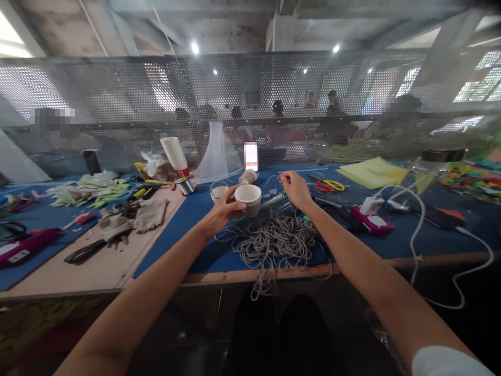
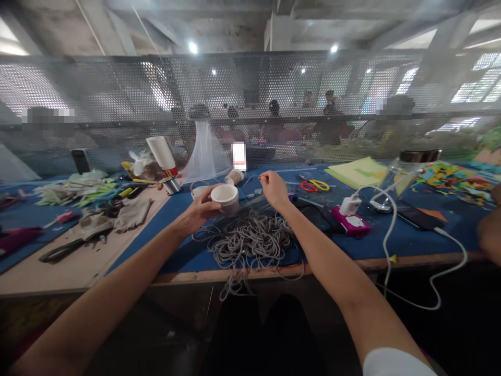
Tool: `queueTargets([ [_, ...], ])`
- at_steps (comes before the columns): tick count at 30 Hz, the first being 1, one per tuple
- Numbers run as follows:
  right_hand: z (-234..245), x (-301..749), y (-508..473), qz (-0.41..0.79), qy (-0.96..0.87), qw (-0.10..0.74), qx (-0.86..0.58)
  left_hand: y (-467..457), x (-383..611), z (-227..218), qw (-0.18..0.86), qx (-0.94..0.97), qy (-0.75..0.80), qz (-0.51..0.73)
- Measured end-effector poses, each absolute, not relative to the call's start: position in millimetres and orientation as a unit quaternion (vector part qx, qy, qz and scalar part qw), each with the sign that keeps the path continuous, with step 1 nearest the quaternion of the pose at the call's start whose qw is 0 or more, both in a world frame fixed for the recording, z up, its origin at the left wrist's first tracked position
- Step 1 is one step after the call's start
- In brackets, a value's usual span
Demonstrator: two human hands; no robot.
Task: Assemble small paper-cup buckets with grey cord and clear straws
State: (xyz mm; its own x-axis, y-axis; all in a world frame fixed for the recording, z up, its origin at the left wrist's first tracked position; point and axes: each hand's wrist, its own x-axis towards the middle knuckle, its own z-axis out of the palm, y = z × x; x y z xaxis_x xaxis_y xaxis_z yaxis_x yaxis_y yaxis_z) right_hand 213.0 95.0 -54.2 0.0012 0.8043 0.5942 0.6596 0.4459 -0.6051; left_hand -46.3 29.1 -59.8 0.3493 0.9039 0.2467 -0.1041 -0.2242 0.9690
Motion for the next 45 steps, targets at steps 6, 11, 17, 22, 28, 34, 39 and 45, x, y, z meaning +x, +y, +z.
queueTargets([
  [6,-40.0,205.4,83.5,0.274,-0.653,0.572,-0.414,29.6,-46.0,-61.1,0.553,0.621,0.303,0.465],
  [11,-32.5,196.6,69.7,0.346,-0.677,0.536,-0.366,30.2,-44.8,-61.2,0.562,0.621,0.296,0.459],
  [17,-32.8,189.1,57.0,0.215,-0.744,0.512,-0.372,24.0,-40.6,-55.8,0.583,0.621,0.293,0.434],
  [22,-34.8,187.8,51.5,0.112,-0.753,0.501,-0.412,23.2,-40.7,-56.6,0.606,0.619,0.290,0.408],
  [28,-37.9,187.8,48.2,-0.025,-0.767,0.479,-0.427,23.9,-39.9,-59.5,0.626,0.615,0.276,0.392],
  [34,-41.5,187.1,48.3,-0.151,-0.774,0.462,-0.405,22.8,-39.4,-60.0,0.664,0.593,0.259,0.375],
  [39,-42.0,186.7,48.0,-0.195,-0.774,0.442,-0.409,24.4,-39.9,-61.4,0.679,0.574,0.260,0.376],
  [45,-41.8,184.0,46.0,-0.212,-0.770,0.433,-0.418,23.2,-36.3,-61.5,0.668,0.570,0.284,0.386],
])
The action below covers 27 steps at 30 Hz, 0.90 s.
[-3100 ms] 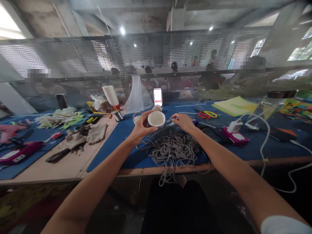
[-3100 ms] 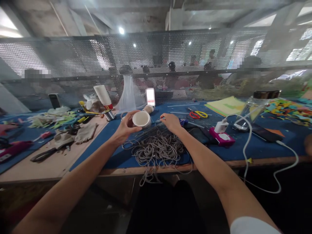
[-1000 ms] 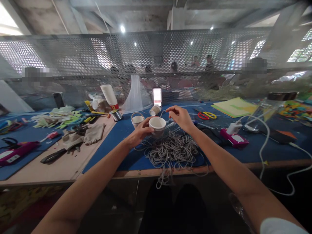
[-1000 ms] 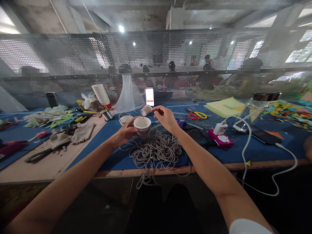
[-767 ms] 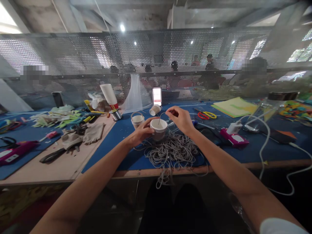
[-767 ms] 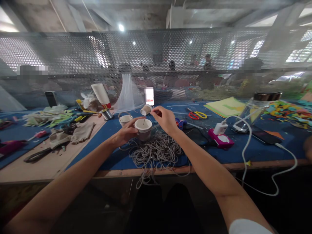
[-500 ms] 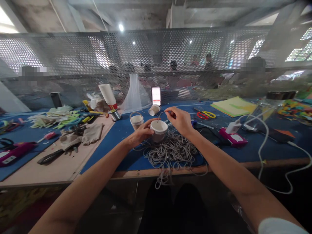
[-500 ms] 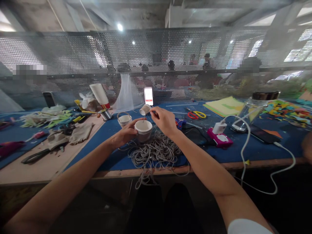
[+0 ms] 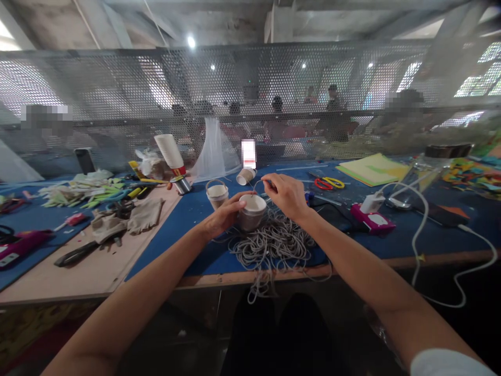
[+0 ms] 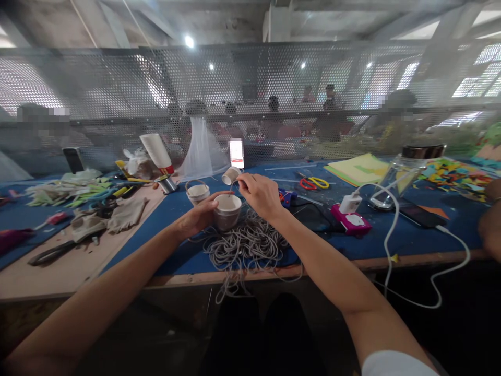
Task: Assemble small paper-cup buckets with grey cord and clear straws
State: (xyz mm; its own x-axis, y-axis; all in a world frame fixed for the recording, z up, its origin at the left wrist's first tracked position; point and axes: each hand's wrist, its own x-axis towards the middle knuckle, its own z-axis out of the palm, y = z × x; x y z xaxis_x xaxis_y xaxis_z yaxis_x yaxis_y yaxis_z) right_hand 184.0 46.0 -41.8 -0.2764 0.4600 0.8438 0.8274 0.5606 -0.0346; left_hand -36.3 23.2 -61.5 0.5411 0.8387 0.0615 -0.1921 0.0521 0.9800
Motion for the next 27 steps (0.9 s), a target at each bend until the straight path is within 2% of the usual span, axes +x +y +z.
queueTargets([
  [8,-42.9,183.5,44.7,-0.176,-0.779,0.434,-0.418,23.5,-35.5,-60.6,0.683,0.548,0.284,0.390],
  [18,-39.9,190.2,58.1,0.040,-0.713,0.535,-0.452,24.9,-37.7,-60.7,0.675,0.560,0.271,0.397],
  [27,-51.4,187.3,60.7,-0.012,-0.711,0.499,-0.496,19.9,-38.9,-52.8,0.705,0.549,0.230,0.385],
])
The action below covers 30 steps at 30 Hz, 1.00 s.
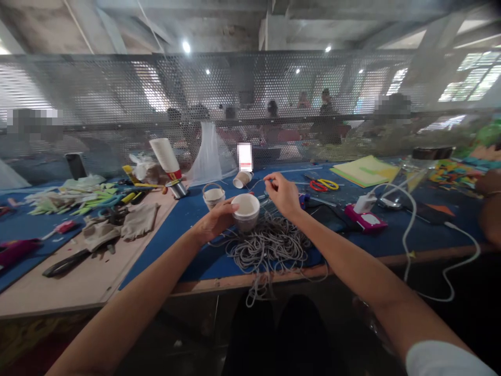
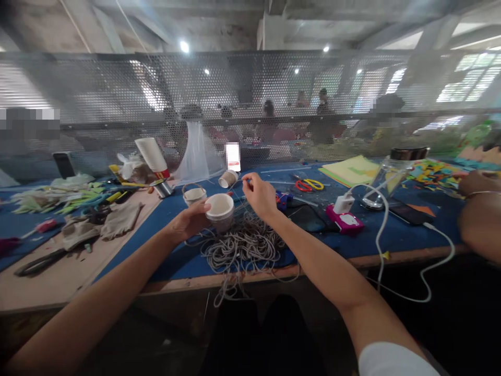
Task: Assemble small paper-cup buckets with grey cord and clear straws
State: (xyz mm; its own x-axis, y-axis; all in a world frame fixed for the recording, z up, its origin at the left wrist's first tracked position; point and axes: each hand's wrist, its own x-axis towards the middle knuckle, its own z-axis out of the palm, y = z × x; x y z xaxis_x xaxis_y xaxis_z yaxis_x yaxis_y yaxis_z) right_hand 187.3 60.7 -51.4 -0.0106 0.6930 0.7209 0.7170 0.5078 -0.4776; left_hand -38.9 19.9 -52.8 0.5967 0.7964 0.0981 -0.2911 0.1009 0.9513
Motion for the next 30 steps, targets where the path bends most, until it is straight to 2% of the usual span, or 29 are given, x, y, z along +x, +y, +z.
queueTargets([
  [11,-58.3,173.4,49.4,0.014,-0.775,0.426,-0.466,23.6,-40.6,-54.1,0.704,0.505,0.261,0.426],
  [26,-59.4,169.5,48.3,0.039,-0.770,0.419,-0.480,19.1,-37.5,-52.8,0.740,0.490,0.204,0.413],
  [30,-55.5,172.0,48.3,-0.030,-0.765,0.410,-0.496,18.4,-37.5,-51.3,0.733,0.502,0.195,0.415],
])
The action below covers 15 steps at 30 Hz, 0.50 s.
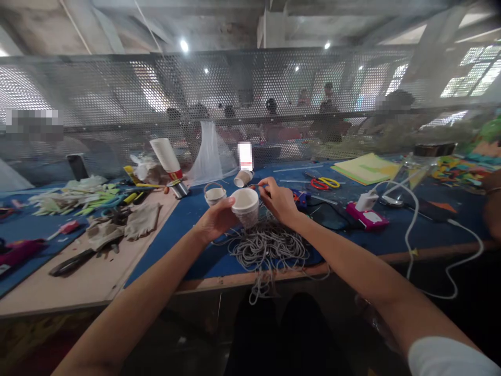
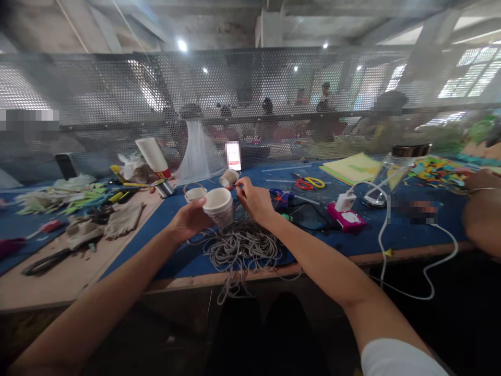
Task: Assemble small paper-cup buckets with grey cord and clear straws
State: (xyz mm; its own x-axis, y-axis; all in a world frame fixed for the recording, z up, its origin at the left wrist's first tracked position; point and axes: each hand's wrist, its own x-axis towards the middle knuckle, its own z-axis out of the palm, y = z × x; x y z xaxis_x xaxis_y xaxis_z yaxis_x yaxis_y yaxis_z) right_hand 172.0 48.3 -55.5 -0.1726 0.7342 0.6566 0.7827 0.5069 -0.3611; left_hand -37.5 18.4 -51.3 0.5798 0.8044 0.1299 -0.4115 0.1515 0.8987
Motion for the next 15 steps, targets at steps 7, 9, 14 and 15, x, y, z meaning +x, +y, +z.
queueTargets([
  [7,-54.6,174.7,45.7,-0.107,-0.773,0.422,-0.462,15.3,-38.0,-47.9,0.722,0.520,0.197,0.411],
  [9,-57.2,172.9,43.0,-0.081,-0.801,0.418,-0.421,16.0,-38.5,-48.2,0.717,0.518,0.200,0.421],
  [14,-59.6,169.1,41.9,-0.014,-0.842,0.414,-0.346,17.6,-41.4,-48.7,0.714,0.515,0.186,0.437],
  [15,-57.1,171.6,43.7,-0.006,-0.843,0.414,-0.343,17.9,-42.3,-49.0,0.711,0.515,0.189,0.440],
])
